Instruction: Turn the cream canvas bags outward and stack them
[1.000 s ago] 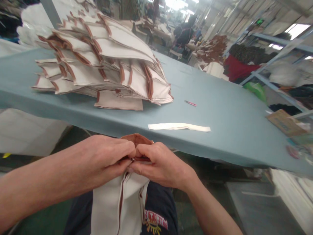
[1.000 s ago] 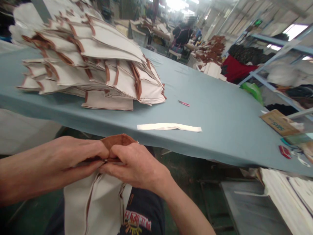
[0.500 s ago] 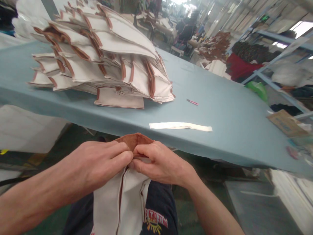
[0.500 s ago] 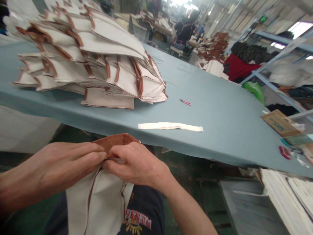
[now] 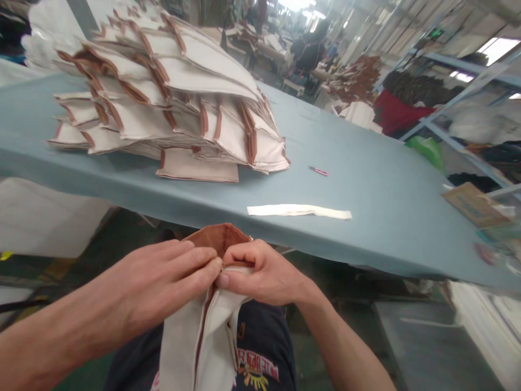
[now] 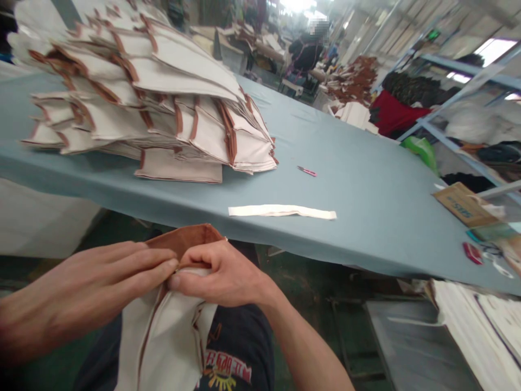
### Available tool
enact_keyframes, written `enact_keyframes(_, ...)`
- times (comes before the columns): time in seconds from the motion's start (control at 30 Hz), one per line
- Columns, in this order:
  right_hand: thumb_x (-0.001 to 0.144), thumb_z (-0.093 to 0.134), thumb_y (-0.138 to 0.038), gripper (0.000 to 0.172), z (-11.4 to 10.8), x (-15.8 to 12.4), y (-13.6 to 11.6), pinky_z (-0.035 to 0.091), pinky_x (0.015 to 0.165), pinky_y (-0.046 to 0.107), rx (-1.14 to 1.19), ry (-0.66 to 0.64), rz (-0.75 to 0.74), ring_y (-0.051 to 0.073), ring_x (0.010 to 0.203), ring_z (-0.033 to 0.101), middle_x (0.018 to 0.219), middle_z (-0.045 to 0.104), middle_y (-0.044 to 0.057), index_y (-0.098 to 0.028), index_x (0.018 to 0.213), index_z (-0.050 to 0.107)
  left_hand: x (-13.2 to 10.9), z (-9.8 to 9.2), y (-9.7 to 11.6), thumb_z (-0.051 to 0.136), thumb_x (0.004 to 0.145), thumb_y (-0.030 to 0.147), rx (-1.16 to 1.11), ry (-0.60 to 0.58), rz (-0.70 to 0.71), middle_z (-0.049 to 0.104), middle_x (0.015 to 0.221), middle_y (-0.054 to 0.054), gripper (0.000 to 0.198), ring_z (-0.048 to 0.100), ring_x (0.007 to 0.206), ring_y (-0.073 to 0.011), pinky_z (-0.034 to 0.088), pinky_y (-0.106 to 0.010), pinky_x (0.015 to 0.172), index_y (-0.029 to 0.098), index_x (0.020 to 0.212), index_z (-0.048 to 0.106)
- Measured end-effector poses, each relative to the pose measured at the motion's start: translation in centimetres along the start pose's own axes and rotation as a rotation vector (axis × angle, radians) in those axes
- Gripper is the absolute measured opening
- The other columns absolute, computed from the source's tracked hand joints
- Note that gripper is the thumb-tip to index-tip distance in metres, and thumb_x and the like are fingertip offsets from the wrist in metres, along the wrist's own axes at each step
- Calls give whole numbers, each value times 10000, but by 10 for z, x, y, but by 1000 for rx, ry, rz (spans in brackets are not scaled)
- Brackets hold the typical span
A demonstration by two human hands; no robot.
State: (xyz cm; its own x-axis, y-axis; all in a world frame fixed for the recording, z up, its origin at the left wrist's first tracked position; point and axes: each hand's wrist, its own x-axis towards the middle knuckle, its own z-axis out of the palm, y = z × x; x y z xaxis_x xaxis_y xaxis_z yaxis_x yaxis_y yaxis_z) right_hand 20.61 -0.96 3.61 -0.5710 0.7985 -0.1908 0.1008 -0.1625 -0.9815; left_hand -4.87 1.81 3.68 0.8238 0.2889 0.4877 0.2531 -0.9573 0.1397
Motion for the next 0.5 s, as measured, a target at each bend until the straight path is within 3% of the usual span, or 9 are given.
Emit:
enact_keyframes(0.07,880,951,-591,553,-1,-1,3,261,531,244,100,-36,-3,89,614,311,675,421,-91,-218,748,565,-1,3,1,351,1082,-42,45,17,47,880,1145,-29,461,811,923,-197,619,-312,855,219,1247,693)
enact_keyframes(0.27,986,820,-713,613,-1,-4,8,266,521,245,178,5,-14,88,581,328,660,437,-79,-222,742,548,-19,16,9,464,1093,40,49,28,-53,888,1239,-70,462,839,976,-214,639,-318,866,206,1468,677)
enact_keyframes(0.4,1020,798,-628,543,1,-7,4,272,532,239,54,27,-55,89,585,328,660,426,-80,-217,754,563,-30,15,15,541,1102,102,-92,40,-164,863,1330,-49,511,843,1072,-204,661,-275,982,268,1575,645)
enact_keyframes(0.5,1035,753,-468,423,3,-9,-3,277,528,235,-88,45,-150,89,570,327,646,406,-85,-221,755,556,-29,8,16,538,1134,153,-202,64,-269,863,1289,-16,433,845,1083,-202,654,-273,1052,294,1527,651)
